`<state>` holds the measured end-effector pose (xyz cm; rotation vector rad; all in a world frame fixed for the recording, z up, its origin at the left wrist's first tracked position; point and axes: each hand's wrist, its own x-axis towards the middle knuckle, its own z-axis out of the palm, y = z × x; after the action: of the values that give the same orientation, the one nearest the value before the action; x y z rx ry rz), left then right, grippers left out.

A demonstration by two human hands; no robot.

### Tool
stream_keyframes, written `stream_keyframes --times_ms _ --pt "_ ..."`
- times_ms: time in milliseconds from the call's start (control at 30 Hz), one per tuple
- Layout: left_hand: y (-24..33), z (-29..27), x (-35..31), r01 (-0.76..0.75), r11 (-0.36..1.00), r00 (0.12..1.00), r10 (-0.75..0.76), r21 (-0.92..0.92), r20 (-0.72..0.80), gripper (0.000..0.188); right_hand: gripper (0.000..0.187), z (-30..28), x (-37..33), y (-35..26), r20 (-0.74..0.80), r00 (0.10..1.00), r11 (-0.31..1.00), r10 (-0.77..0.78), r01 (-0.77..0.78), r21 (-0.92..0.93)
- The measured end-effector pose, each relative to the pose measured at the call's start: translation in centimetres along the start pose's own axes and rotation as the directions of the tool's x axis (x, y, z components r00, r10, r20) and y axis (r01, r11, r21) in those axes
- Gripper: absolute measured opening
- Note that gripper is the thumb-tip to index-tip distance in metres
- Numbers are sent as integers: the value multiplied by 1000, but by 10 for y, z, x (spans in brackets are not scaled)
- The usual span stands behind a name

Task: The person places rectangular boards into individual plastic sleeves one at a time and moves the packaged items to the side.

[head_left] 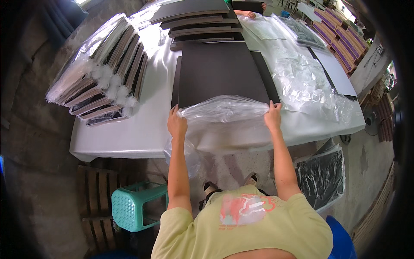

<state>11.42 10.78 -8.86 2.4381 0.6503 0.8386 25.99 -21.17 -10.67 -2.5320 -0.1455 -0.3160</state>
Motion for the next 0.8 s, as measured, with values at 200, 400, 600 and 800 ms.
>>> stream_keyframes --times_ms 200,400,600,800 --pt "-37 -58 -75 302 864 909 -134 -403 394 37 32 -34 -62 45 -54 998 947 -39 54 317" --pt "-56 -55 -113 485 643 866 -255 -593 430 24 20 -28 -102 50 81 937 652 340 -297 698" --pt "-62 -47 -108 488 641 846 -179 -593 502 11 26 -19 -85 128 534 844 214 42 -530 820" --pt "-71 -46 -91 416 772 844 -129 -481 521 15 21 -40 -49 127 629 735 305 -251 -557 773"
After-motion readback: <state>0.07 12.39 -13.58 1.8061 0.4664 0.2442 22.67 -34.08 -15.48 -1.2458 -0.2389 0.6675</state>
